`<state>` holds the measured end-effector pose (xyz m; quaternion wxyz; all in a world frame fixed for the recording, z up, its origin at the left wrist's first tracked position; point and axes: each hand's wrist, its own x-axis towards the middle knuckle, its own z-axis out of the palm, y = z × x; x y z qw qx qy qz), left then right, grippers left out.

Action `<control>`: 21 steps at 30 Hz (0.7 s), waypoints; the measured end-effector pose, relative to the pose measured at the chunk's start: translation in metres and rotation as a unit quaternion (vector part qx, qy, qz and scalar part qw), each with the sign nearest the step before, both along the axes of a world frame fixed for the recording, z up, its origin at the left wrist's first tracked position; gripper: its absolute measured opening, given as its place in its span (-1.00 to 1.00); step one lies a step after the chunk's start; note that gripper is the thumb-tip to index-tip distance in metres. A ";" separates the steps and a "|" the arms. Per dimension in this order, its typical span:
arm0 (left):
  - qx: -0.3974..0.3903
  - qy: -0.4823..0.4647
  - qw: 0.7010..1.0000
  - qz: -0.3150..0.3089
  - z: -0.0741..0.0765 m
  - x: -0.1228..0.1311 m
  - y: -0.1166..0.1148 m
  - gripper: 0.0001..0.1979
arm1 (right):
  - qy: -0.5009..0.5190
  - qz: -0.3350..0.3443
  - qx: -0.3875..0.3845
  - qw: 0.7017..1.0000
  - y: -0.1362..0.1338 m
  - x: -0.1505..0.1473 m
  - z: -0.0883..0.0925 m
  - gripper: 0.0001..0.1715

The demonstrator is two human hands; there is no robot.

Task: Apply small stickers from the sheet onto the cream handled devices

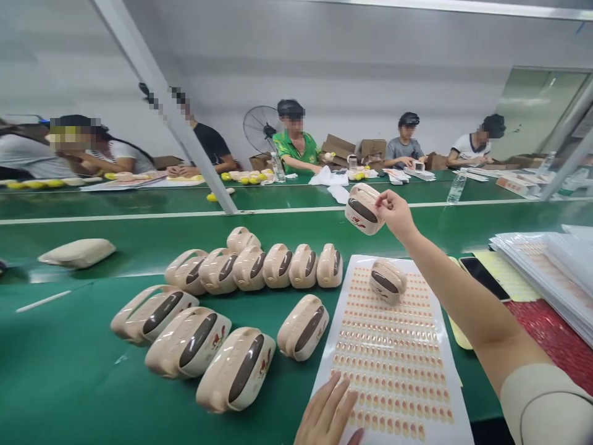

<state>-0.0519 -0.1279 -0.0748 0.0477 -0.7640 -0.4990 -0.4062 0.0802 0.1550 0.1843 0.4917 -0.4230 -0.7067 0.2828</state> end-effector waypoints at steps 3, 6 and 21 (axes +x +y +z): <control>-0.036 0.191 0.979 -0.054 0.014 0.033 0.014 -0.21 | 0.024 0.041 0.025 0.999 -0.041 0.047 0.009 -0.88; -0.054 0.230 0.971 -0.047 0.011 0.058 0.014 -0.14 | 0.037 0.118 0.033 0.992 -0.084 0.090 0.005 -0.91; -0.252 -0.620 0.609 -0.426 0.029 0.086 0.007 0.13 | 0.283 0.237 -0.443 0.817 -0.215 0.132 -0.113 -0.59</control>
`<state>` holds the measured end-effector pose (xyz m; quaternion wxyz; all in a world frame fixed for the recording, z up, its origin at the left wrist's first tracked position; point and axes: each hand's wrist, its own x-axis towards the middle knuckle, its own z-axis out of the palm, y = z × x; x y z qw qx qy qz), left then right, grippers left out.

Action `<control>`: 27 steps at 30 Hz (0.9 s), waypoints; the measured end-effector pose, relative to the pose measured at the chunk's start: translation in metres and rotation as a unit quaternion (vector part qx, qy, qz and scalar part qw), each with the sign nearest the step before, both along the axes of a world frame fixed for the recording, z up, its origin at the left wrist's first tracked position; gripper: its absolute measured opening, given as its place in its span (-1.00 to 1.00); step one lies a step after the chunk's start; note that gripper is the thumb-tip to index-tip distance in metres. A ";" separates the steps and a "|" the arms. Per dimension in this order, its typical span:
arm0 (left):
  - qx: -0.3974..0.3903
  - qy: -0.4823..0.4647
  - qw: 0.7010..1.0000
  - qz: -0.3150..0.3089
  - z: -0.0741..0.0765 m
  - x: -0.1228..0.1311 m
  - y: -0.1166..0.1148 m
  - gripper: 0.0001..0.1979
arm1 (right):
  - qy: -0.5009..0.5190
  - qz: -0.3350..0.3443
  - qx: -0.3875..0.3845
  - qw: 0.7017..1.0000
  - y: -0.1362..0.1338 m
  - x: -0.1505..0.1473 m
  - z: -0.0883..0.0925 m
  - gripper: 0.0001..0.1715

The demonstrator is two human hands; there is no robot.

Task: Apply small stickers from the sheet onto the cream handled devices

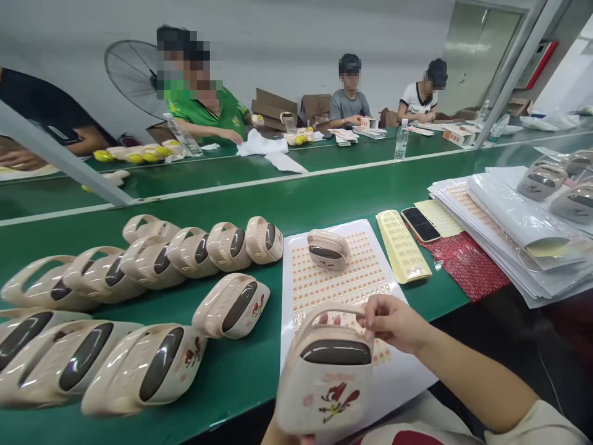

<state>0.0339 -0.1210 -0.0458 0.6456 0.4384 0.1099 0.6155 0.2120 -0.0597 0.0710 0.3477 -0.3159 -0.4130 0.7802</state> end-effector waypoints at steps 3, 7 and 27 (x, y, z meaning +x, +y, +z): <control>-0.013 -0.108 0.994 -0.029 0.009 0.012 0.012 0.01 | -0.044 0.012 -0.001 0.999 -0.011 0.010 -0.013 -0.59; -0.082 -0.229 0.966 -0.091 0.017 0.005 0.014 -0.28 | -0.339 -0.066 0.275 0.897 -0.034 0.044 -0.044 -0.56; -0.163 -0.130 0.978 -0.014 -0.019 0.009 0.016 -0.36 | -0.334 -0.146 0.306 0.879 -0.048 0.047 -0.079 -0.83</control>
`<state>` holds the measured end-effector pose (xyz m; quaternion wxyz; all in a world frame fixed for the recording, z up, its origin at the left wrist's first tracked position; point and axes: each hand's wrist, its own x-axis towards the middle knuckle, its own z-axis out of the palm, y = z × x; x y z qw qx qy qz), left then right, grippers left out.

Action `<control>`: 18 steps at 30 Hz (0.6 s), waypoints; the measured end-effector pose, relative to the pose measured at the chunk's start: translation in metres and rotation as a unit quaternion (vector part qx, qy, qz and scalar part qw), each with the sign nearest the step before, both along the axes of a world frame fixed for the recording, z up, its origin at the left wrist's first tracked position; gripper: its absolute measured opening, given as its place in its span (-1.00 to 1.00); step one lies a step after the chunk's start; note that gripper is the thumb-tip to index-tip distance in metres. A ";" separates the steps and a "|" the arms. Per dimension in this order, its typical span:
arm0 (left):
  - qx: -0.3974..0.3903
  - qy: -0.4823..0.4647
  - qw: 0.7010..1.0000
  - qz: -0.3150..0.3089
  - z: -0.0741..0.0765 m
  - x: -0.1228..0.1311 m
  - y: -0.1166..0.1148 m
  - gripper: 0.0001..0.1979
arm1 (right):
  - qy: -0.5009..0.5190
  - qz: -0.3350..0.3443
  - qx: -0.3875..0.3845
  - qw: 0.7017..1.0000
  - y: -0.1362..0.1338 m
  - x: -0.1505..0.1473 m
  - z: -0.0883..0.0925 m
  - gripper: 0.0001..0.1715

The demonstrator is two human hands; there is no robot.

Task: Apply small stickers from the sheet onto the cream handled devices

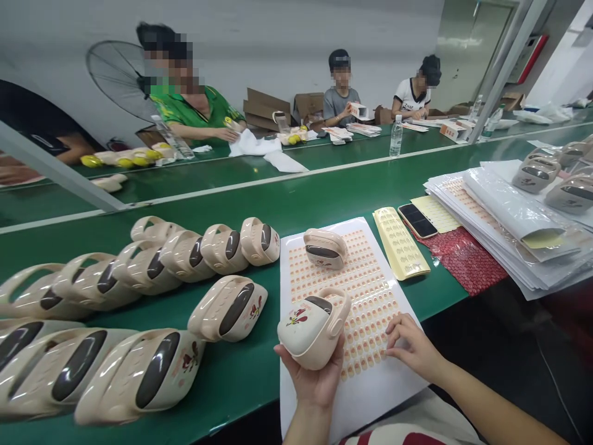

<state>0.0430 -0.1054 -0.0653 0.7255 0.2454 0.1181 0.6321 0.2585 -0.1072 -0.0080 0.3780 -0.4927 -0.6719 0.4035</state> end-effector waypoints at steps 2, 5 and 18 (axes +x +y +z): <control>0.008 0.012 1.000 -0.014 0.004 0.007 0.001 -0.34 | 0.126 -0.047 -0.115 0.984 0.006 -0.016 0.025 -0.71; 0.014 0.027 0.999 -0.027 0.011 0.016 0.003 -0.31 | 0.270 -0.073 -0.180 0.943 0.017 -0.046 0.057 -0.56; 0.044 0.047 0.997 -0.052 0.031 0.029 0.006 -0.21 | 0.220 -0.149 -0.069 0.962 0.029 -0.076 0.054 -0.77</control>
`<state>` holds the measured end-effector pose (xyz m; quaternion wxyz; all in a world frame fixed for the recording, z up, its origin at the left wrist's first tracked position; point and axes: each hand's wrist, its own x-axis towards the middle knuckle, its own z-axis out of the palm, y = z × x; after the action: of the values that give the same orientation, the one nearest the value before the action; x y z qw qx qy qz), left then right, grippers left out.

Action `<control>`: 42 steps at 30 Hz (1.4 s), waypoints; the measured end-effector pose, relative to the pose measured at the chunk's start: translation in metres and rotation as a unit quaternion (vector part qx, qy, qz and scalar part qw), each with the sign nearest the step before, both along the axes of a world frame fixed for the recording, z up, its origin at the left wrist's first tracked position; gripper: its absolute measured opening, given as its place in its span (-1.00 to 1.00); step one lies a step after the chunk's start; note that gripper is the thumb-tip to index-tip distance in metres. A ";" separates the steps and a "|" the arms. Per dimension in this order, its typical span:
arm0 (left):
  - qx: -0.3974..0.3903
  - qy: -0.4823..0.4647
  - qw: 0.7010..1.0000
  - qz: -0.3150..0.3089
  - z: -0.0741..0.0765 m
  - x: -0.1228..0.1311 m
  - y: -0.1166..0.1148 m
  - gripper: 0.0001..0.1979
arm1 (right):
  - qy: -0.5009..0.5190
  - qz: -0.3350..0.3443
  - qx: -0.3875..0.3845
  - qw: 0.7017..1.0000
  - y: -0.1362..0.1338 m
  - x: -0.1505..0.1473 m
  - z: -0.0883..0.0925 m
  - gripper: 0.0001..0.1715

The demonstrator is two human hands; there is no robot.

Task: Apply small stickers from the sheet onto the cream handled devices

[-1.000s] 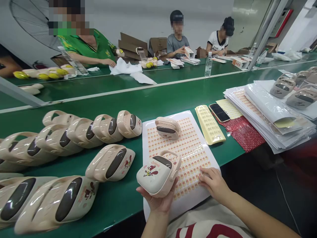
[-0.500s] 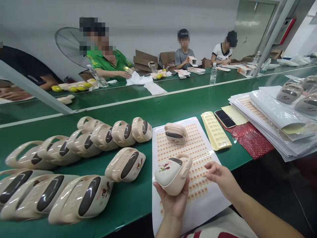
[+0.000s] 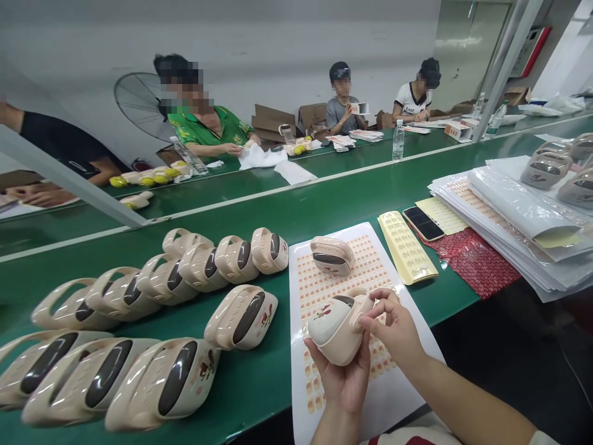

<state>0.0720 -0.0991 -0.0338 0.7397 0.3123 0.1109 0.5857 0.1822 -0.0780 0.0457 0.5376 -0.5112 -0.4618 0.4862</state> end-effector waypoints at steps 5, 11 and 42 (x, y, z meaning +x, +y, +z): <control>-0.016 -0.034 0.999 -0.008 0.004 0.001 -0.001 -0.18 | -0.025 -0.019 0.028 0.999 0.001 -0.003 -0.004 -0.81; -0.024 -0.003 1.000 0.015 -0.002 -0.001 -0.001 -0.20 | -0.046 -0.043 0.066 0.996 -0.002 -0.011 -0.008 -0.83; -0.144 -0.062 0.987 -0.033 0.011 -0.015 -0.006 -0.35 | -0.503 0.054 0.402 0.763 -0.046 0.073 -0.098 -0.80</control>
<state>0.0567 -0.1049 -0.0224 0.8011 0.1685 0.1377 0.5575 0.2551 -0.1241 -0.0519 0.3577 -0.3935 -0.8458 -0.0429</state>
